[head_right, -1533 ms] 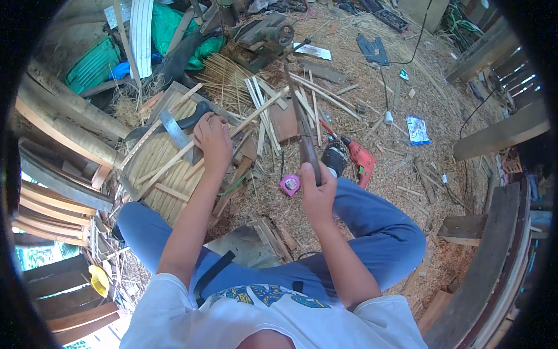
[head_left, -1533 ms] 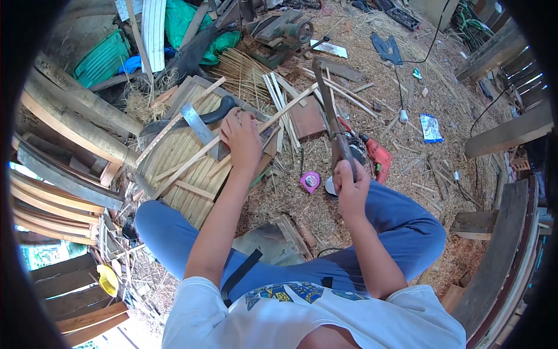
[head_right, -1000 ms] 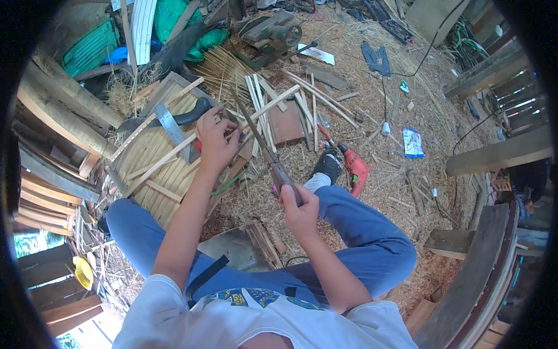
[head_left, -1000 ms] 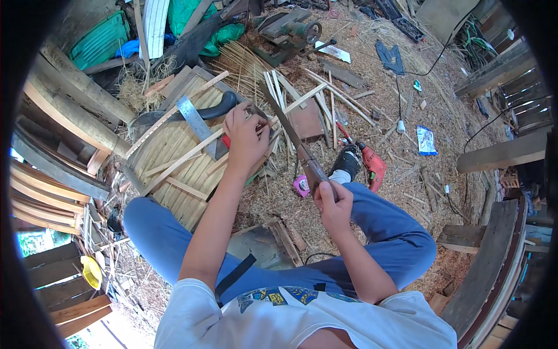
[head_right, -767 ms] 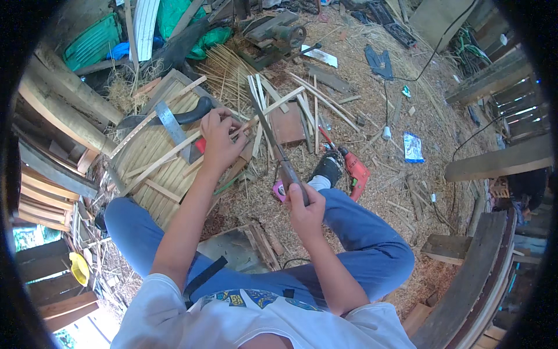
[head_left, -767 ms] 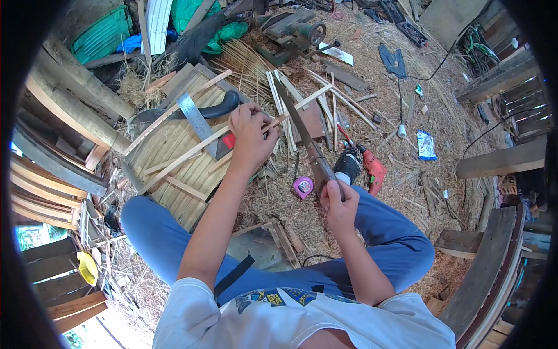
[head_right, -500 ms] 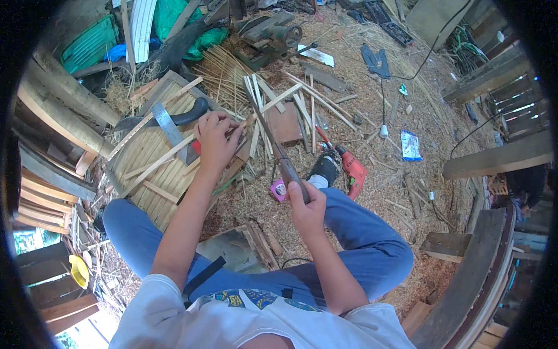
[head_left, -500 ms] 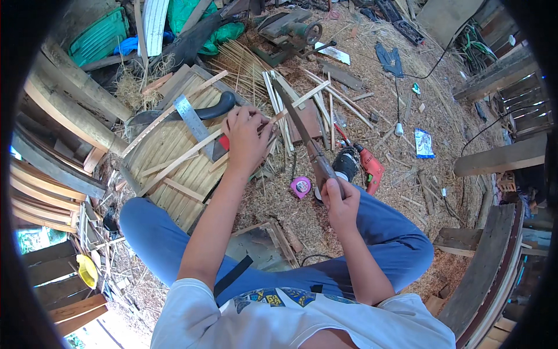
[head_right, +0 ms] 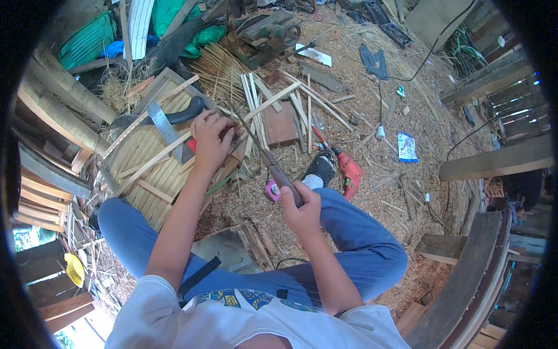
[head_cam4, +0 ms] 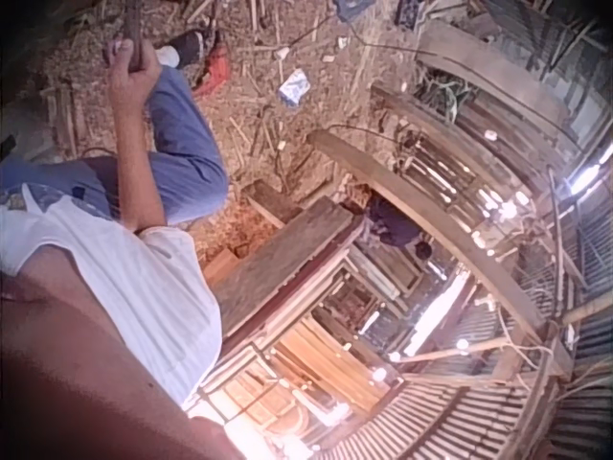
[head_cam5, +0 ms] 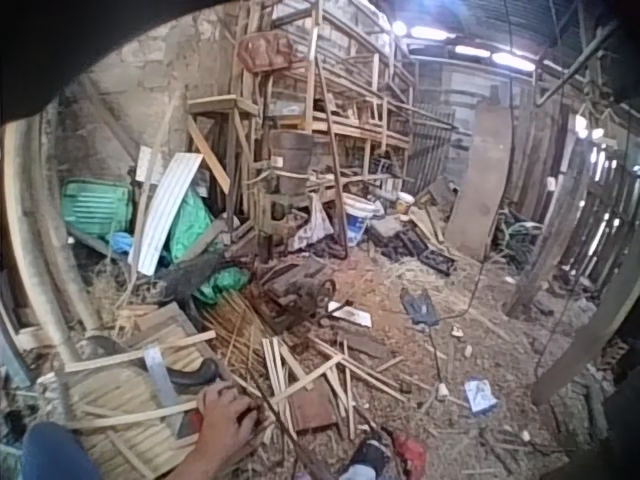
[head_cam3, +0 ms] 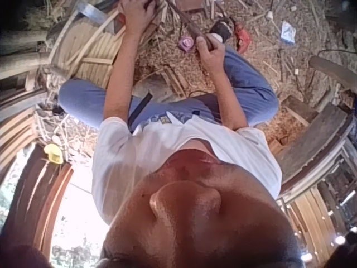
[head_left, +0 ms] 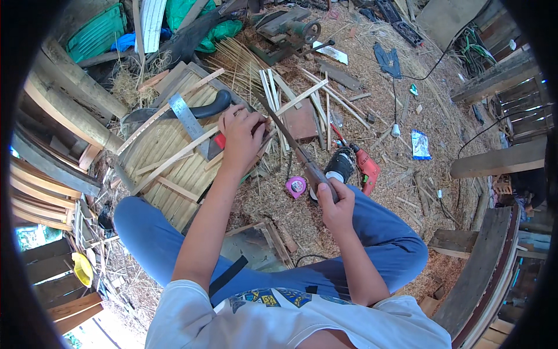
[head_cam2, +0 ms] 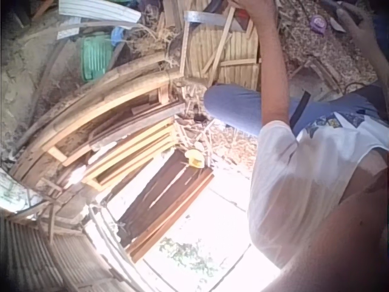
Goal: The person measures a wooden flute using a metal ruler and marks it with a pen, then uses a large blade to shave the end of a wooden stick.
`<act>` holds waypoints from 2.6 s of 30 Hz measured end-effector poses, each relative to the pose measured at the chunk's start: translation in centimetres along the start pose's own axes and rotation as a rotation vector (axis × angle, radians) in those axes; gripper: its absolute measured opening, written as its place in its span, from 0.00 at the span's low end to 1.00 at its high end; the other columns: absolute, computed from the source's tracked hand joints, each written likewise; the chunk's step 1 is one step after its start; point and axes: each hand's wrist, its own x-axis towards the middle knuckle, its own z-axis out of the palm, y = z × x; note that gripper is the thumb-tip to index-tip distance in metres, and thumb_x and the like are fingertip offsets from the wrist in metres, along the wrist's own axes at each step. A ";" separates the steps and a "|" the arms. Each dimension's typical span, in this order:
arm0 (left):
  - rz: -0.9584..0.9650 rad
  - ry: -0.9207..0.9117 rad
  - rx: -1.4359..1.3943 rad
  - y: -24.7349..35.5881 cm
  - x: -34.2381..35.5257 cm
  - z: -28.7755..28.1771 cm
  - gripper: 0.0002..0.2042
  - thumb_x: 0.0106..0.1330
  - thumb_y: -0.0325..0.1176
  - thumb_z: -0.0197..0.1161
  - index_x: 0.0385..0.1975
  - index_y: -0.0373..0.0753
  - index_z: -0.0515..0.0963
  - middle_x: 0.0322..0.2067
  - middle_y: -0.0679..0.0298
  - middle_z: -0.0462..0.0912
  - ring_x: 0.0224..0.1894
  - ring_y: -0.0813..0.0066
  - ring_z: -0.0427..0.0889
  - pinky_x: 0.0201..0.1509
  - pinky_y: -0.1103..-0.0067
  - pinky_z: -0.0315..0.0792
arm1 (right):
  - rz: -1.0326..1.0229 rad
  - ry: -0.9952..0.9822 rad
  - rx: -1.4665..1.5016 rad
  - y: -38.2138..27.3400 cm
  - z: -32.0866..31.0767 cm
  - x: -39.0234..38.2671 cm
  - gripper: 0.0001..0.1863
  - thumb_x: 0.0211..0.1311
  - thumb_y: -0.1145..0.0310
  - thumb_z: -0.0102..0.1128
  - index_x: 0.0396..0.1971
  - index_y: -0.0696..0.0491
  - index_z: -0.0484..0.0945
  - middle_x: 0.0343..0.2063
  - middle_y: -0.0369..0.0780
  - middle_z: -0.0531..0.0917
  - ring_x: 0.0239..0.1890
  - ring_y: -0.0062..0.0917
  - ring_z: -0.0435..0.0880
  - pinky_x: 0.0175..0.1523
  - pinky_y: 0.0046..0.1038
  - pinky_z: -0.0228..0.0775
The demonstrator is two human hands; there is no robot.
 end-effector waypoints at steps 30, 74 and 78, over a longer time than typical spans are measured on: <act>-0.015 -0.039 0.027 0.4 0.0 0.1 0.10 0.61 0.29 0.72 0.41 0.47 0.86 0.41 0.64 0.83 0.65 0.54 0.75 0.74 0.47 0.57 | -0.098 -0.134 0.103 2.3 -1.1 2.0 0.23 0.71 0.73 0.62 0.64 0.58 0.79 0.30 0.31 0.84 0.26 0.08 0.72 0.30 0.18 0.59; -0.010 -0.073 0.043 0.6 0.1 0.3 0.07 0.59 0.28 0.72 0.36 0.45 0.85 0.39 0.62 0.80 0.65 0.53 0.75 0.73 0.45 0.58 | 0.053 -0.173 0.103 2.1 -2.2 2.3 0.24 0.74 0.65 0.63 0.63 0.63 0.78 0.50 0.39 0.86 0.43 0.17 0.83 0.49 0.21 0.73; 0.003 -0.048 0.061 0.5 0.2 0.5 0.08 0.56 0.28 0.73 0.35 0.45 0.83 0.39 0.64 0.81 0.65 0.54 0.75 0.71 0.53 0.58 | 0.016 -0.163 0.074 2.2 -2.1 2.4 0.23 0.74 0.66 0.62 0.63 0.63 0.78 0.49 0.38 0.86 0.43 0.16 0.82 0.48 0.21 0.73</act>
